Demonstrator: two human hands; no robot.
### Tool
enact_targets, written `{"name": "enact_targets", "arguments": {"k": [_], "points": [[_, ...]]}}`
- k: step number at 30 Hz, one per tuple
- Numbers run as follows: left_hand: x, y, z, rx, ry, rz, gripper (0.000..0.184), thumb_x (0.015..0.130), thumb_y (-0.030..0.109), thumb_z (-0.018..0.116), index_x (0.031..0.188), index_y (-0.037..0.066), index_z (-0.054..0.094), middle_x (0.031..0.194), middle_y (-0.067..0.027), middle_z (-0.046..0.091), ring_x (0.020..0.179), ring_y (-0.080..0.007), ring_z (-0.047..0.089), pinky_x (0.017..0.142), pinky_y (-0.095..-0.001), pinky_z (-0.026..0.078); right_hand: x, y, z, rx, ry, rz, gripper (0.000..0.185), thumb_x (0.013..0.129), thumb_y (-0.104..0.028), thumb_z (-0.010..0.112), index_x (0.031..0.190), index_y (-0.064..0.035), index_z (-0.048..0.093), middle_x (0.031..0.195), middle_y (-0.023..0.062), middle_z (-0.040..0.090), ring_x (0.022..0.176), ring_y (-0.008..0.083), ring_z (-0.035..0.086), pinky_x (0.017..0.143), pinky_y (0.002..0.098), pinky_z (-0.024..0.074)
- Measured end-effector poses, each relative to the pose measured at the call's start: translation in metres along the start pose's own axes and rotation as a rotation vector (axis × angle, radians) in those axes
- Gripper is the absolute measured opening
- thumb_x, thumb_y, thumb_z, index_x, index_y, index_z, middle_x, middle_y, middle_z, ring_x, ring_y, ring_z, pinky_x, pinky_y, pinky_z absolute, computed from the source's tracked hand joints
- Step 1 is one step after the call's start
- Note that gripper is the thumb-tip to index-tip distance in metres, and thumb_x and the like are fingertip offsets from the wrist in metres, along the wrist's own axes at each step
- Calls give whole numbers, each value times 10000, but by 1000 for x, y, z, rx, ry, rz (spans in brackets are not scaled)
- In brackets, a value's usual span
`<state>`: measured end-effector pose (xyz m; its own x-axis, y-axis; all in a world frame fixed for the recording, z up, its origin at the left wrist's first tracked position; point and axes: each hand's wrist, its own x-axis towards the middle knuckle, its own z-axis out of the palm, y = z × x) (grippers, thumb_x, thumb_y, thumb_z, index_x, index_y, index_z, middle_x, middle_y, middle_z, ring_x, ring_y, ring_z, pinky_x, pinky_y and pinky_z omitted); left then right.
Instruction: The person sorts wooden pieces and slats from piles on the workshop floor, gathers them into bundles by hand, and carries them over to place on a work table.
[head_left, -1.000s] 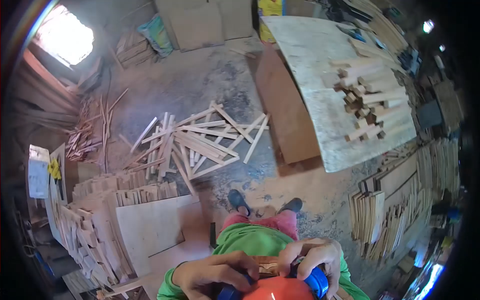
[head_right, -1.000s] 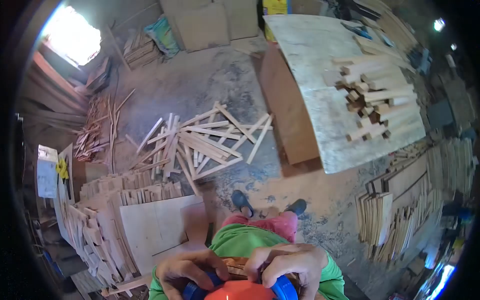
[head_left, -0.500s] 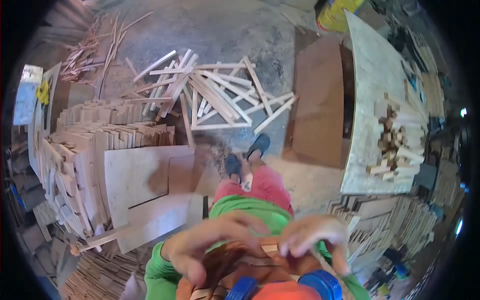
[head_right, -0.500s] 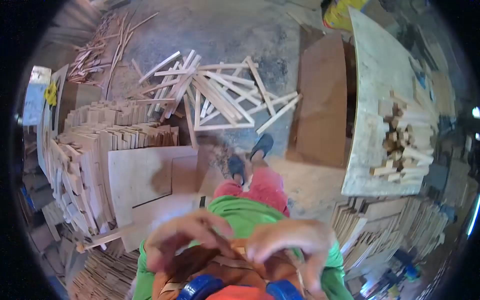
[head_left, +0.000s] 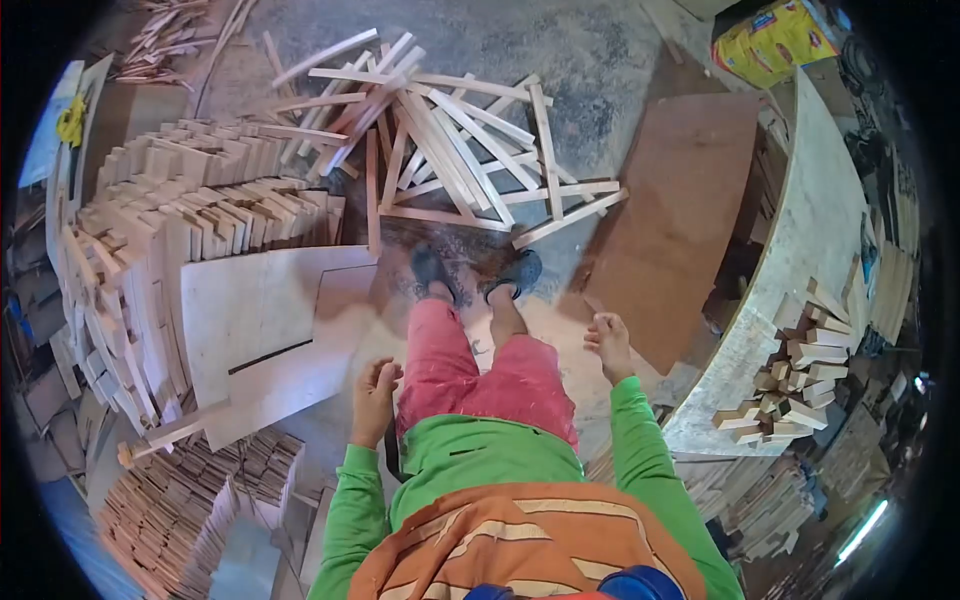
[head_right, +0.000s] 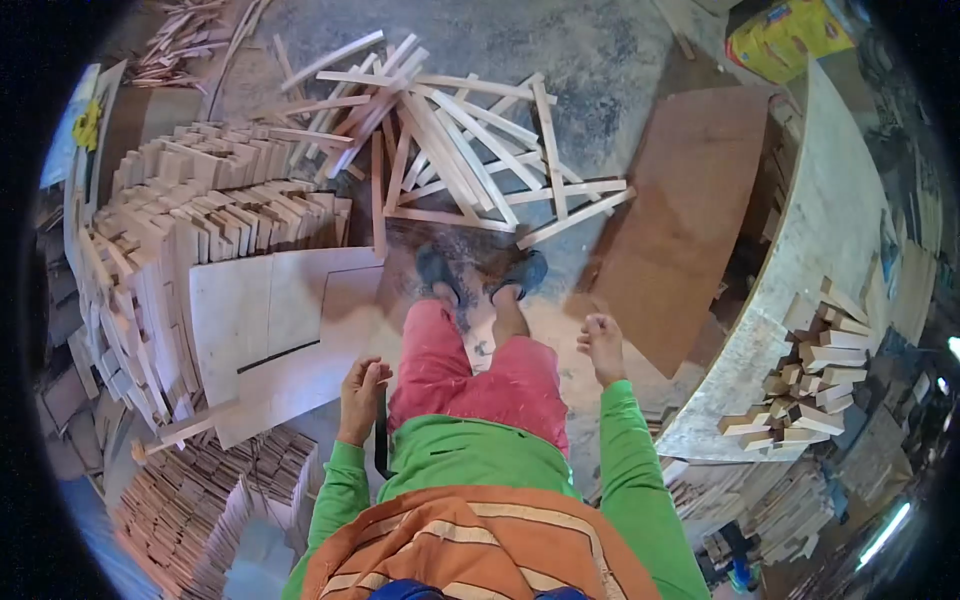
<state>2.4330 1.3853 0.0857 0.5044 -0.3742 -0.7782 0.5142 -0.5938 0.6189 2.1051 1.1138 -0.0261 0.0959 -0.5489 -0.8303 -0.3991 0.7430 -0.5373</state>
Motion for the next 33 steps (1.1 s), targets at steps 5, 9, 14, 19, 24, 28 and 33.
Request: {"name": "enact_targets", "arguments": {"k": [5, 9, 14, 19, 24, 28, 33], "points": [[90, -51, -46, 204, 47, -125, 307, 1011, 258, 568, 1185, 11, 626, 1040, -100, 684, 923, -198, 656, 812, -298, 509, 42, 90, -1, -387, 91, 122, 345, 905, -314, 639, 1061, -8, 608, 913, 152, 655, 764, 269, 632, 716, 375, 536], [221, -89, -69, 603, 28, 104, 366, 977, 256, 592, 1186, -39, 647, 1048, -152, 705, 933, -268, 649, 843, -342, 515, 126, 127, 61, -669, 195, -121, 402, 879, -304, 648, 1111, 21, 606, 1049, 214, 658, 954, 363, 626, 862, 409, 508], [450, -110, -86, 700, 58, 247, 417, 931, 264, 669, 1208, -44, 623, 1017, -160, 688, 888, -239, 643, 806, -330, 521, 290, 112, 193, -670, 242, -335, 470, 871, -272, 689, 1253, -21, 579, 1119, 188, 588, 1020, 345, 580, 931, 405, 478], [639, -136, -79, 928, 184, 353, 716, 887, 510, 674, 1353, -14, 530, 1258, -243, 627, 1115, -400, 601, 959, -432, 476, 458, 51, 280, -790, 279, -612, 659, 832, -315, 692, 1420, -120, 468, 1386, 231, 439, 1212, 469, 449, 1041, 532, 386], [746, -197, -113, 1049, 447, 197, 794, 895, 599, 613, 1380, -15, 481, 1187, -269, 651, 1068, -456, 624, 905, -458, 502, 563, 6, 319, -1071, 342, -959, 647, 808, -317, 683, 1394, -140, 474, 1426, 217, 385, 1225, 504, 393, 1025, 592, 347], [754, -233, -123, 929, 315, 201, 641, 925, 470, 614, 1316, -24, 495, 1042, -248, 670, 881, -415, 642, 797, -457, 516, 596, 18, 314, -1163, 424, -1271, 496, 819, -280, 666, 1265, -96, 554, 1336, 213, 472, 1125, 452, 482, 953, 530, 412], [706, -230, -113, 764, 455, 528, 392, 966, 265, 579, 1236, -14, 522, 945, -206, 661, 761, -311, 621, 733, -408, 512, 601, -27, 313, -996, 40, -1216, 368, 836, -231, 633, 1159, -59, 593, 1175, 214, 569, 974, 400, 552, 876, 463, 455]]}}
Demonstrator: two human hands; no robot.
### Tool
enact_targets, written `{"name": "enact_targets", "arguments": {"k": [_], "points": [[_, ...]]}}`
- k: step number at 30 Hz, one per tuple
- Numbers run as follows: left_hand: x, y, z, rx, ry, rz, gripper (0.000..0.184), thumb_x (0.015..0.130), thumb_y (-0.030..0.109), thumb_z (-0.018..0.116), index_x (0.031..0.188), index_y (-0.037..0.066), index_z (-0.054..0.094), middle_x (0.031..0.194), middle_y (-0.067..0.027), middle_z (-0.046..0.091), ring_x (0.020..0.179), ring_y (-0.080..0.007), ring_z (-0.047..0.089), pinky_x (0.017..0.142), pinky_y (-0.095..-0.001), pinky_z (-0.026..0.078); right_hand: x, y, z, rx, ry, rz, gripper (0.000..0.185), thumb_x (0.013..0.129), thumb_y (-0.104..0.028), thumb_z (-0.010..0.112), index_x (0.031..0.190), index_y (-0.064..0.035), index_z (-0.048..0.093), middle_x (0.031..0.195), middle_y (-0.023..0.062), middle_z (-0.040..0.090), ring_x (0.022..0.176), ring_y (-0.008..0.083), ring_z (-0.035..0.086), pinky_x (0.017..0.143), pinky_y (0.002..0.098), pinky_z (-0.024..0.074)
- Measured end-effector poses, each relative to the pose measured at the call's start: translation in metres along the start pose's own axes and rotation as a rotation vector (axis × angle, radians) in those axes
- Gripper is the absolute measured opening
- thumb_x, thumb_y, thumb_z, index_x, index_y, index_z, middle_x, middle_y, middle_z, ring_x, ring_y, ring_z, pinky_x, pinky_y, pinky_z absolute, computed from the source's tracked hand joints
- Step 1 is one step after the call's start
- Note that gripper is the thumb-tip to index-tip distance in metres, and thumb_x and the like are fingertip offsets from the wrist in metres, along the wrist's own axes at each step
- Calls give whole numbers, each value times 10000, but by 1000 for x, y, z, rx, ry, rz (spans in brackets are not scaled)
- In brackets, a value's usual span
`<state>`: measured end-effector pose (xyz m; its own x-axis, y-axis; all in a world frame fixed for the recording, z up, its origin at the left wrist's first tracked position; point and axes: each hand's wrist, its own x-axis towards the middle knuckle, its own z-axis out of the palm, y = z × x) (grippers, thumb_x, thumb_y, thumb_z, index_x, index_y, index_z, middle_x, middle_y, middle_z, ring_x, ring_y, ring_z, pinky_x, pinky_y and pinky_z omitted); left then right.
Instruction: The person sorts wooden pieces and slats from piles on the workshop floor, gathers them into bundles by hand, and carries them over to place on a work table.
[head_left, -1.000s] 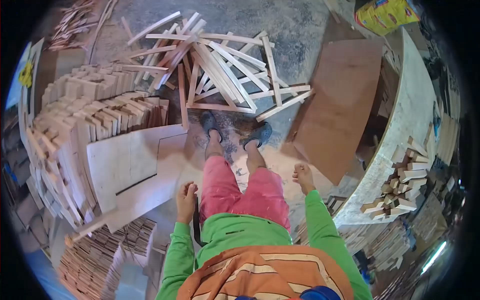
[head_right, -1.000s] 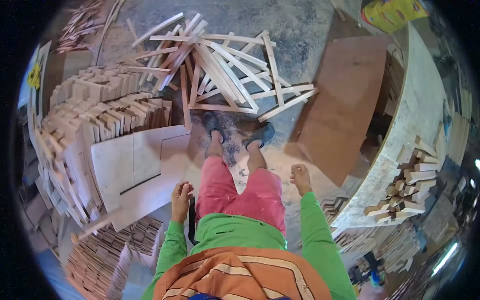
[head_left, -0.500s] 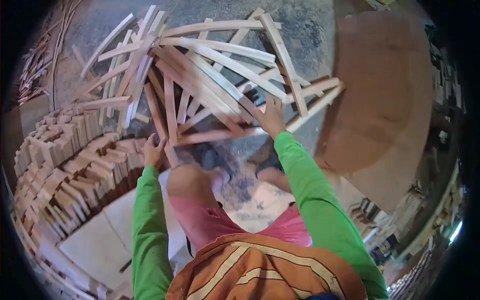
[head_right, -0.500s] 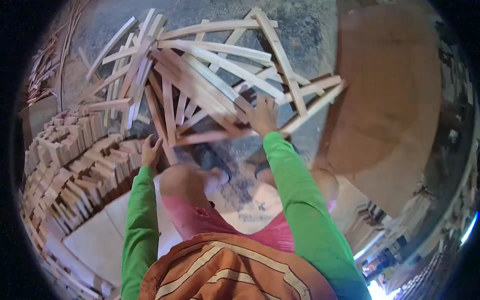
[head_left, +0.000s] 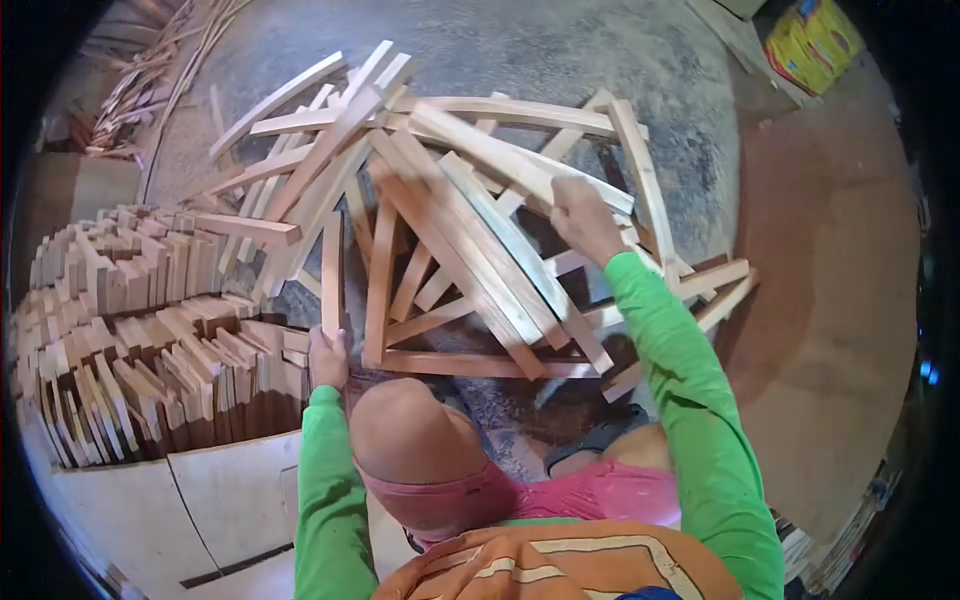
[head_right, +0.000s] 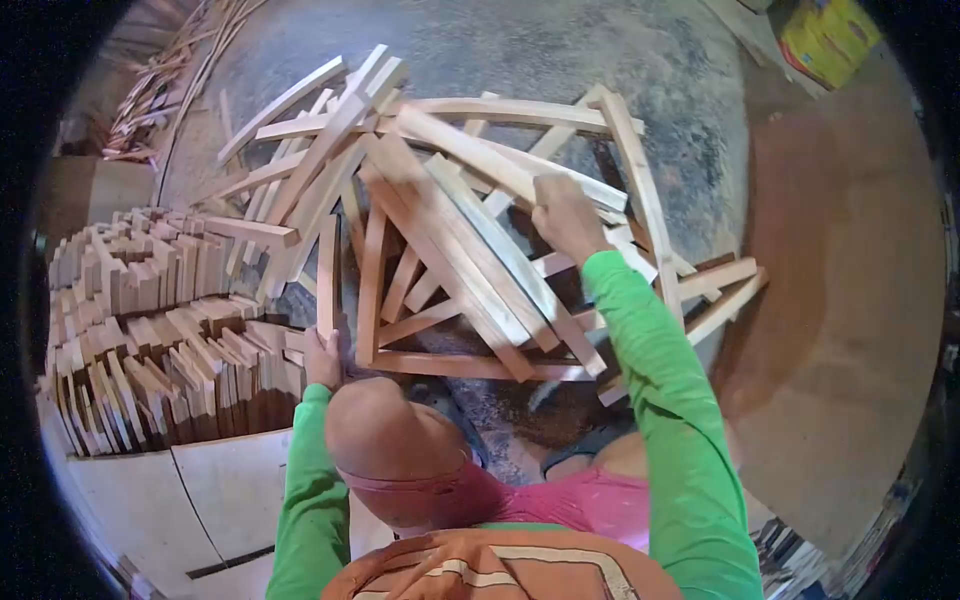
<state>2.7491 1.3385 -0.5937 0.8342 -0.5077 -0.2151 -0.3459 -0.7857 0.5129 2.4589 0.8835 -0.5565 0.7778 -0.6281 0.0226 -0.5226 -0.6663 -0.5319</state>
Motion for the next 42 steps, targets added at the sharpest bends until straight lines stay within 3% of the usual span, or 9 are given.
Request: {"name": "enact_targets", "arguments": {"k": [4, 8, 10, 14, 23, 26, 33, 38, 42], "points": [[-21, 71, -46, -40, -28, -23, 366, 968, 232, 581, 1232, -12, 515, 986, -207, 659, 795, -311, 632, 746, -392, 512, 55, -10, -4, 86, 173, 11, 366, 825, -173, 628, 1167, -48, 590, 1037, 203, 637, 948, 400, 599, 873, 433, 492], [4, 85, -31, -163, -84, 46, 436, 946, 186, 618, 1305, -20, 482, 1090, -218, 654, 907, -318, 659, 814, -373, 525, 69, -15, -3, 36, -118, 168, 479, 798, -187, 687, 1236, -67, 535, 1038, 188, 673, 982, 439, 637, 864, 469, 518], [25, 100, -5, -327, -148, 174, 662, 888, 184, 680, 1438, -17, 372, 1194, -240, 632, 1014, -347, 651, 888, -376, 522, 66, -18, 6, -341, -174, 217, 515, 805, -221, 695, 1254, -76, 488, 1034, 192, 682, 935, 453, 655, 802, 504, 517], [48, 85, 45, -111, -148, 376, 961, 783, 164, 743, 1565, 8, 208, 1273, -268, 611, 1070, -390, 642, 939, -390, 518, 51, -30, 2, -321, -205, 243, 490, 818, -230, 685, 1235, -79, 478, 1025, 194, 684, 915, 452, 660, 781, 518, 507], [53, 59, 25, -173, -90, 152, 642, 710, 63, 642, 1336, 5, 510, 1146, -245, 663, 991, -353, 669, 851, -381, 536, -91, -19, -47, 22, -131, 433, 538, 804, -179, 633, 1300, -29, 488, 1081, 217, 673, 963, 423, 647, 819, 455, 508], [47, 41, 16, -500, -244, -85, 570, 752, 65, 683, 1296, -13, 531, 1084, -192, 670, 908, -269, 659, 805, -319, 531, -126, -14, -27, 305, -115, 535, 518, 771, -141, 610, 1266, -60, 481, 1011, 198, 657, 867, 383, 630, 772, 442, 487], [72, 66, 52, -561, -306, 49, 540, 762, 69, 737, 1252, -21, 529, 1071, -165, 671, 869, -240, 641, 801, -327, 528, -127, -36, 34, 827, -85, 443, 621, 783, -180, 725, 1312, 65, 511, 1167, 218, 638, 1012, 312, 625, 915, 372, 502], [87, 78, 66, -565, -346, 91, 691, 717, 125, 774, 1318, -17, 463, 1080, -172, 658, 884, -264, 635, 808, -340, 529, -120, -61, 47, 412, -63, 448, 704, 812, -346, 736, 1392, -31, 491, 1257, 205, 565, 1113, 382, 549, 978, 441, 452], [62, 119, 32, -306, -416, 0, 627, 699, 79, 732, 1282, -39, 534, 1101, -184, 659, 912, -284, 638, 815, -357, 529, -127, -77, 53, 234, -107, 623, 941, 829, -496, 700, 1548, -90, 248, 1422, 220, 406, 1194, 490, 462, 1009, 583, 393]]}}
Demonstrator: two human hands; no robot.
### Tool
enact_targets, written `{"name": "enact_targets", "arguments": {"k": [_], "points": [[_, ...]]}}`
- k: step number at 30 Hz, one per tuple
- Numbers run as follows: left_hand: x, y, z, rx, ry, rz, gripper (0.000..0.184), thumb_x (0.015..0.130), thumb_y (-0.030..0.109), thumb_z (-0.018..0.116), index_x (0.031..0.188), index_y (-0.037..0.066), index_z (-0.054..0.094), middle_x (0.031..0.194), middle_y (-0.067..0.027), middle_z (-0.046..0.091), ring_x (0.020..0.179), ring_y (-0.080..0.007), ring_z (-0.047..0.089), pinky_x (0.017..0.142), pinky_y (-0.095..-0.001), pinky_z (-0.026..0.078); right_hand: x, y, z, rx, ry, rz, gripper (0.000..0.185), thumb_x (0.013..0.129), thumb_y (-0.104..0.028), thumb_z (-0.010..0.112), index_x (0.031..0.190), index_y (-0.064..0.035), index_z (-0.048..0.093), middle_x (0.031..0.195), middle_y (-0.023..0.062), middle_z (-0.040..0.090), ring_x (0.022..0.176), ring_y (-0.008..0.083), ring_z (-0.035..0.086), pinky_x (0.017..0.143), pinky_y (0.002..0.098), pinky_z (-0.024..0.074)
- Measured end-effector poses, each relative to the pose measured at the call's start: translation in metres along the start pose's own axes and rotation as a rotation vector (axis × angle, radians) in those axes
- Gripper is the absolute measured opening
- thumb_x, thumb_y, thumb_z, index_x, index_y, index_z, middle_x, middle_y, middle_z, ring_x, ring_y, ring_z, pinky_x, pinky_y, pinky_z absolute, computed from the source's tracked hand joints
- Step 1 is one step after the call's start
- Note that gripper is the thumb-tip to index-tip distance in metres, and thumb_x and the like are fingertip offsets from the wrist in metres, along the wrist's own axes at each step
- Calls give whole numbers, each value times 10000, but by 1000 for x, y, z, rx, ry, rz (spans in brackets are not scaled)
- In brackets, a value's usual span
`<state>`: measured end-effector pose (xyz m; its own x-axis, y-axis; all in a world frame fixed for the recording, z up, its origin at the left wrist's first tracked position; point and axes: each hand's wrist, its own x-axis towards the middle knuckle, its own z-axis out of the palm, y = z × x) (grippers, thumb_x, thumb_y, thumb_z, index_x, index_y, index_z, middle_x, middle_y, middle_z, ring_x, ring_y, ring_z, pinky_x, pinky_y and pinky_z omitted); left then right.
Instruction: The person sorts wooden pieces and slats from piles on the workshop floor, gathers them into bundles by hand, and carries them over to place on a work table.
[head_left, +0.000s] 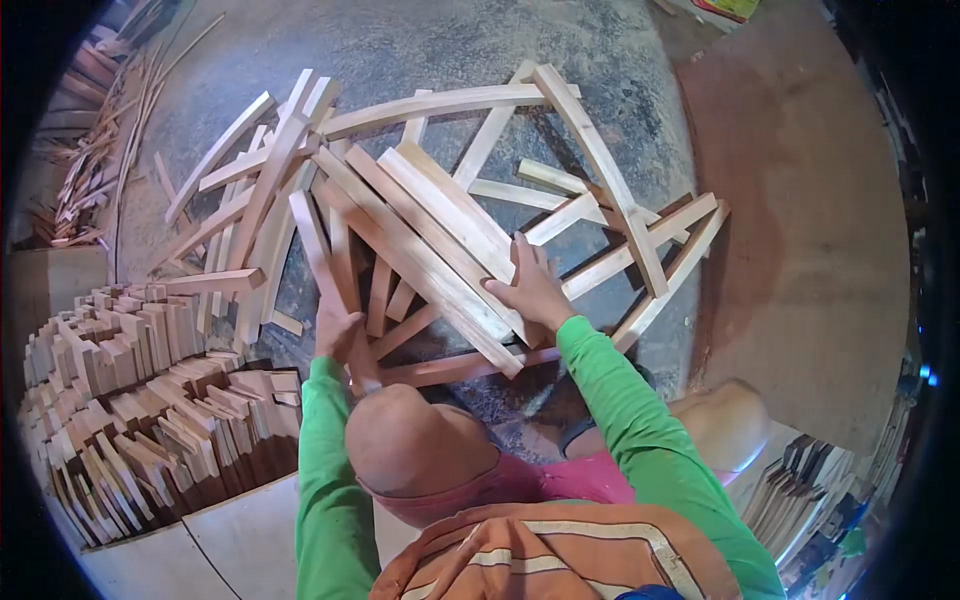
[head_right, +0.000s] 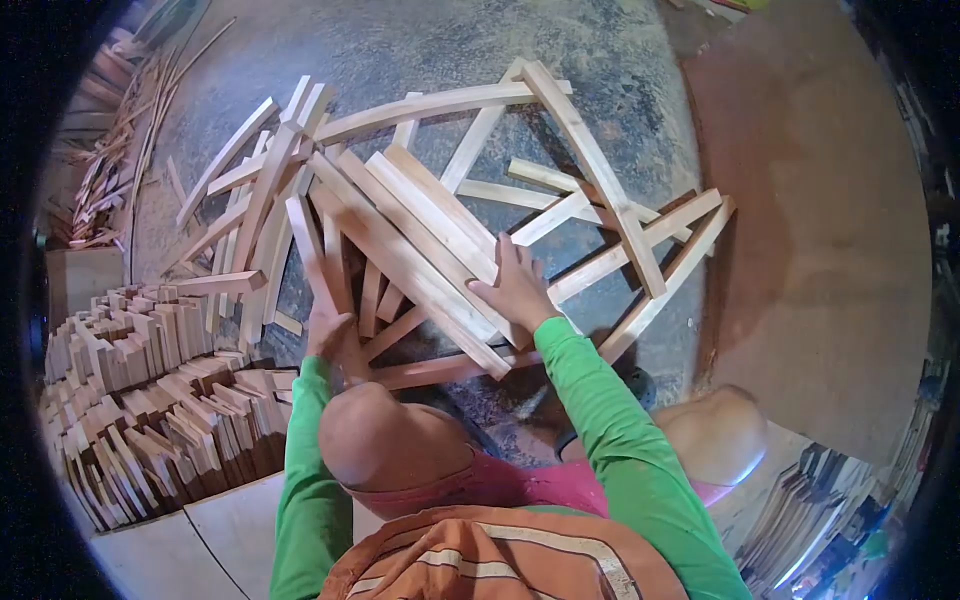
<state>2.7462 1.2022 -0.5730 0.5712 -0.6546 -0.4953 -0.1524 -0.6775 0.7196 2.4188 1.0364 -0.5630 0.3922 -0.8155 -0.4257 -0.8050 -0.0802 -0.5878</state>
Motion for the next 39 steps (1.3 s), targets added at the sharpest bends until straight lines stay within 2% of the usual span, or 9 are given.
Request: {"name": "enact_targets", "arguments": {"k": [4, 8, 19, 26, 28, 29, 35, 36, 39], "points": [[-26, -53, -32, -182, -137, -13, 550, 722, 69, 674, 1251, -51, 582, 1089, -190, 680, 918, -284, 647, 811, -357, 528, -2, -3, 1, 61, 6, 1, 911, 829, -511, 698, 1534, -113, 282, 1358, 230, 440, 1182, 473, 468, 1002, 569, 399], [-124, -3, -56, 147, -71, -81, 473, 754, 86, 671, 1193, -74, 596, 1019, -181, 697, 861, -271, 659, 777, -346, 519, -5, -4, -3, 35, -11, 64, 904, 819, -531, 703, 1521, -125, 303, 1308, 232, 446, 1165, 462, 481, 998, 538, 407], [-202, -31, -44, -205, 92, -214, 544, 784, 132, 757, 1262, -41, 563, 1062, -191, 690, 895, -262, 655, 797, -355, 530, -5, 1, -4, 143, -59, 90, 838, 806, -562, 711, 1432, -99, 401, 1144, 204, 481, 1067, 421, 501, 935, 491, 431], [-102, -66, -7, 30, 24, -14, 579, 776, 192, 788, 1264, -18, 558, 1040, -174, 685, 837, -275, 656, 726, -367, 546, -13, -10, 10, 155, 19, 127, 729, 788, -547, 743, 1297, -59, 557, 1034, 182, 539, 992, 366, 509, 952, 427, 418], [-78, 4, 23, -33, -87, 37, 584, 795, 213, 787, 1276, -16, 547, 1031, -165, 680, 835, -267, 656, 728, -359, 546, -9, -9, -2, 126, 27, 81, 677, 792, -534, 742, 1239, -46, 600, 1001, 170, 552, 1000, 374, 511, 954, 426, 419], [-66, 39, 40, -72, -147, 62, 593, 807, 225, 785, 1289, -16, 537, 1045, -165, 674, 841, -260, 655, 729, -354, 545, -4, -5, -5, 88, 308, -2, 622, 805, -512, 730, 1198, -41, 625, 1012, 172, 566, 1020, 385, 514, 962, 442, 418], [-33, 47, 77, -115, -202, 138, 746, 873, 221, 722, 1468, -6, 333, 1258, -215, 512, 1030, -269, 574, 897, -358, 485, 44, 70, -101, -206, 922, 223, 680, 779, -407, 725, 1329, -55, 537, 1305, 294, 498, 1171, 471, 492, 973, 574, 387], [-30, 35, 80, -190, -210, 183, 728, 882, 200, 698, 1470, -3, 321, 1238, -210, 513, 1036, -275, 562, 932, -360, 467, 42, 88, -114, -197, 929, 214, 680, 779, -407, 725, 1329, -55, 537, 1305, 294, 498, 1171, 471, 492, 973, 574, 387], [-27, 21, 89, -289, -177, 261, 666, 902, 177, 649, 1458, 1, 327, 1210, -198, 517, 1041, -276, 548, 954, -356, 453, 42, 148, -116, -112, 447, 181, 369, 802, -278, 681, 1063, -39, 574, 983, 181, 586, 876, 378, 567, 785, 473, 457]]}}
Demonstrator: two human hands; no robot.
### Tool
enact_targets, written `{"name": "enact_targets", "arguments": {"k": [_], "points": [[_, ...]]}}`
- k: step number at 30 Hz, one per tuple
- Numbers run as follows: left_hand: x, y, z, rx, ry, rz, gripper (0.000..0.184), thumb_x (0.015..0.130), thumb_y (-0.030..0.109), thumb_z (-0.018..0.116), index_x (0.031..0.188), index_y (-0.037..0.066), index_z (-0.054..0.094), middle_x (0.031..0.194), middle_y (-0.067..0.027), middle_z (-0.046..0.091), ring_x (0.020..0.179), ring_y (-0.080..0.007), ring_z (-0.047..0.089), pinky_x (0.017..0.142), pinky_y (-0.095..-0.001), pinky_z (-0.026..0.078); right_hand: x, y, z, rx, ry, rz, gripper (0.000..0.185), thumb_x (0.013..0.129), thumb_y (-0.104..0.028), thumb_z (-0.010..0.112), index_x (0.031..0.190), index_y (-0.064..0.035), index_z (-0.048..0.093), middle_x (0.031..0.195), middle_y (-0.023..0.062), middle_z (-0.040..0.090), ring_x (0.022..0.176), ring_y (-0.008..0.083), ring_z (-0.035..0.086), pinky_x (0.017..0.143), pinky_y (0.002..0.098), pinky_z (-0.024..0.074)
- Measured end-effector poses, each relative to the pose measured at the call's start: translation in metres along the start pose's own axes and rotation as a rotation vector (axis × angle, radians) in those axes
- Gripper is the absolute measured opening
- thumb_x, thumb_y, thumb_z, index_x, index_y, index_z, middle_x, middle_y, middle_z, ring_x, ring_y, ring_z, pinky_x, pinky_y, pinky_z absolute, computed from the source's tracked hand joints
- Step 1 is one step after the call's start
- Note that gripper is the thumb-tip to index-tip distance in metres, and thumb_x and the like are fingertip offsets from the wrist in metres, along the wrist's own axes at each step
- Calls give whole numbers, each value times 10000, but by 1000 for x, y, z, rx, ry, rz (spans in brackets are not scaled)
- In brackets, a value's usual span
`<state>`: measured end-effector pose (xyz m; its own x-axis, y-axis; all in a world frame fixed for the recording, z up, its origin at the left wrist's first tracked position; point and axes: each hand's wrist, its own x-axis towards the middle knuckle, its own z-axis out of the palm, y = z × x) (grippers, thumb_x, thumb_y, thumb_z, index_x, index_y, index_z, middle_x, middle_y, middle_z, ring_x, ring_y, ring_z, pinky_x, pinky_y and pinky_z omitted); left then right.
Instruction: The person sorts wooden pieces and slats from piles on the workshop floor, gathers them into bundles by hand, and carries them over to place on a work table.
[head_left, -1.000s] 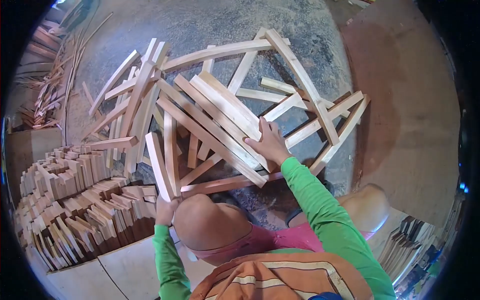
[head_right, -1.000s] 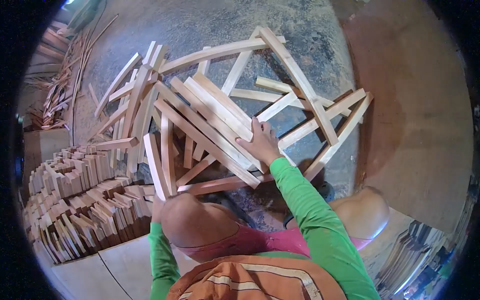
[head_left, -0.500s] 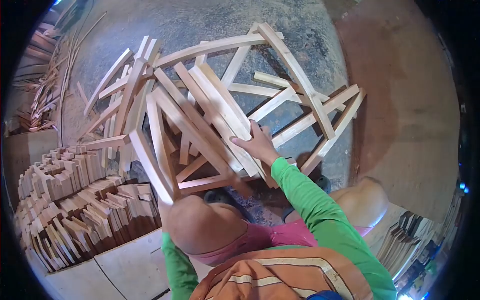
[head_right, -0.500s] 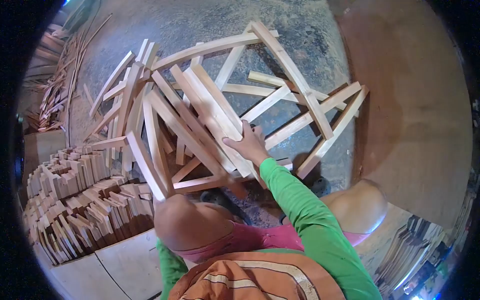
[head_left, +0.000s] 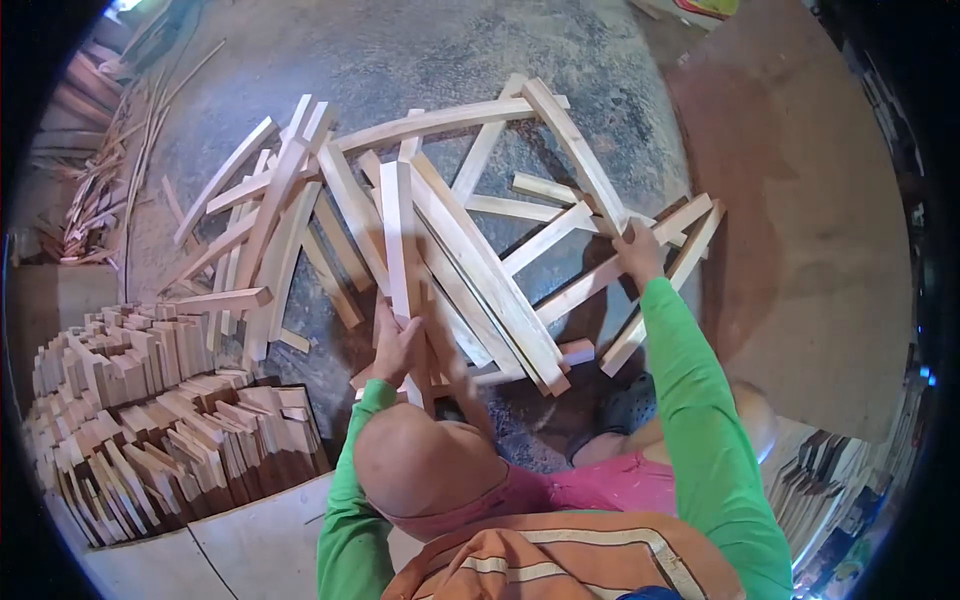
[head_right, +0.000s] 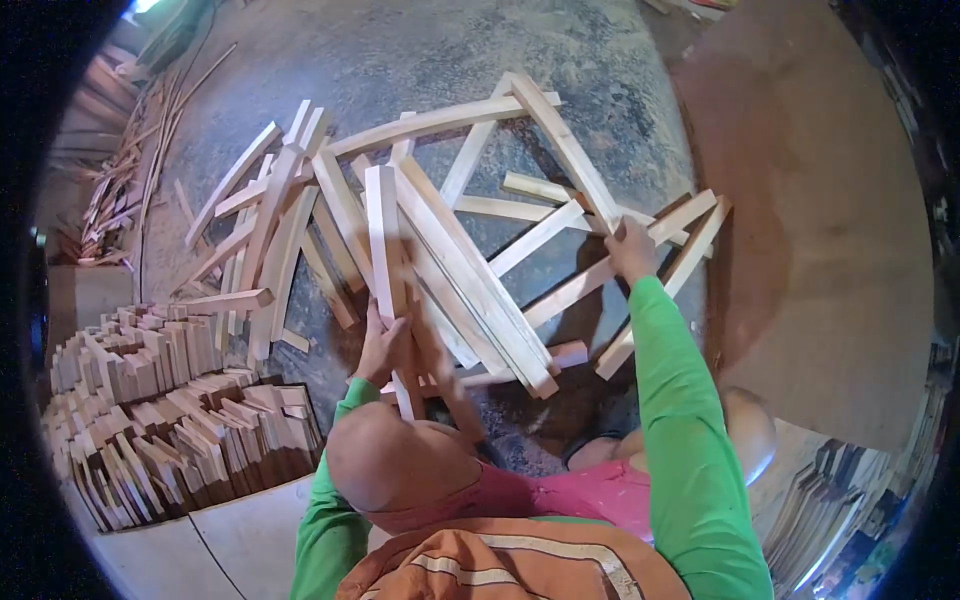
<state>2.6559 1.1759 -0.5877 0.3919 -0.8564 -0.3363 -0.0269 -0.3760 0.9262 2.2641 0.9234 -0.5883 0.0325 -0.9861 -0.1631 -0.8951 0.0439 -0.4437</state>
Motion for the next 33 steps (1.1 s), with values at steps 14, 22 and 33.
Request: {"name": "enact_targets", "arguments": {"k": [14, 22, 33], "points": [[-8, 18, 15, -629, -29, -349, 582, 953, 214, 577, 1470, 104, 332, 1298, -182, 508, 1121, -285, 556, 957, -380, 467, -120, -143, 49, 655, -431, -41, 332, 906, -286, 625, 1006, 31, 621, 905, 96, 641, 788, 208, 584, 746, 310, 489], [-18, 23, 17, -796, -17, -184, 597, 910, 177, 568, 1452, 88, 334, 1254, -188, 531, 1097, -289, 564, 950, -403, 471, -90, -180, 68, 387, -609, 7, 530, 937, -501, 640, 1024, 16, 571, 944, 109, 621, 819, 196, 583, 782, 304, 493], [-28, 17, 22, -988, -145, -408, 638, 878, 143, 570, 1454, 55, 311, 1222, -202, 546, 1055, -295, 585, 934, -389, 483, -103, -153, 66, 637, -686, 111, 664, 943, -556, 605, 1235, 31, 502, 1054, 93, 587, 909, 166, 565, 821, 301, 489]]}}
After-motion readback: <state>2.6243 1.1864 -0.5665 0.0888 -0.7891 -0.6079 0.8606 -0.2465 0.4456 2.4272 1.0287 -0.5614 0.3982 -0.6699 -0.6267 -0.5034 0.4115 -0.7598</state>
